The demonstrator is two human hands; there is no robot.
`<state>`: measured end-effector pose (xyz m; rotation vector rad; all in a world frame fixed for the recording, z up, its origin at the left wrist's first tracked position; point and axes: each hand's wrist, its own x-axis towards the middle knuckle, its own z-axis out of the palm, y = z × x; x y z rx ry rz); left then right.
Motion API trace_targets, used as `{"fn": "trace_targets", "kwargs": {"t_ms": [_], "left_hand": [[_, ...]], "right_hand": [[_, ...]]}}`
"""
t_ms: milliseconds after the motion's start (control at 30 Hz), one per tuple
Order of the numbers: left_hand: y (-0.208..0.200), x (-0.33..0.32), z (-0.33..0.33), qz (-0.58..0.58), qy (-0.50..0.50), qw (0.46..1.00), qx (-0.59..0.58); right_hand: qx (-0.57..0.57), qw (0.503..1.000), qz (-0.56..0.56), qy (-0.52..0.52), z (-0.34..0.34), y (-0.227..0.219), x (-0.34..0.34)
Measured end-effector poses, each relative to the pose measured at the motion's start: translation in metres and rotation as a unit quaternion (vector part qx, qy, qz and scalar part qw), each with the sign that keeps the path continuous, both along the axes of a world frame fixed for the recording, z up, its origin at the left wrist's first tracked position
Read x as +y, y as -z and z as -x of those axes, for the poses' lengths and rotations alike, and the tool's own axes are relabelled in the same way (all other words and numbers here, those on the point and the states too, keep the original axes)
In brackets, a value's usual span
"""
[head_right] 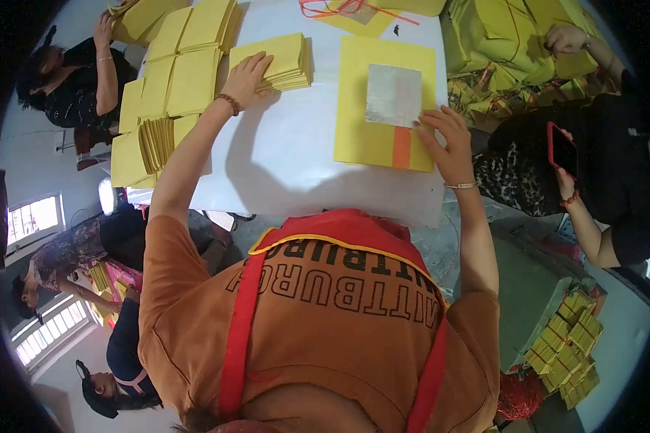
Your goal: Manually folding individual sheets of yellow paper with a silver foil center from a stack.
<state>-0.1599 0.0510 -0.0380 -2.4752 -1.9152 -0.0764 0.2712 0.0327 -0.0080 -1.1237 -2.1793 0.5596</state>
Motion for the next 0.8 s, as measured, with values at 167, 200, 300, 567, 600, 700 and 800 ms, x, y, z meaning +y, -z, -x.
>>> {"fn": "trace_targets", "kwargs": {"t_ms": [167,200,300,567,600,700,800], "left_hand": [[-0.020,-0.005,-0.008,0.001,-0.035,0.999,0.010],[-0.021,-0.009,-0.016,-0.062,-0.021,0.998,0.001],[-0.034,-0.017,-0.070,-0.156,0.074,0.975,-0.139],[-0.040,-0.080,-0.189,-0.074,0.258,0.940,-0.212],[-0.041,-0.077,-0.188,-0.062,0.258,0.940,-0.215],[-0.045,-0.070,-0.180,-0.040,0.267,0.936,-0.225],[-0.054,-0.067,-0.179,0.001,0.256,0.926,-0.278]], "right_hand": [[0.039,0.998,0.039,0.003,-0.001,0.014,0.001],[0.061,0.997,0.055,-0.001,-0.001,0.014,0.000],[0.119,0.987,0.109,0.023,-0.002,0.018,-0.004],[0.165,0.975,0.145,0.027,-0.003,0.029,-0.001],[0.181,0.970,0.158,0.017,-0.003,0.031,0.000],[0.236,0.947,0.218,0.024,-0.004,0.038,0.001],[0.287,0.926,0.244,0.010,-0.005,0.044,0.002]]}}
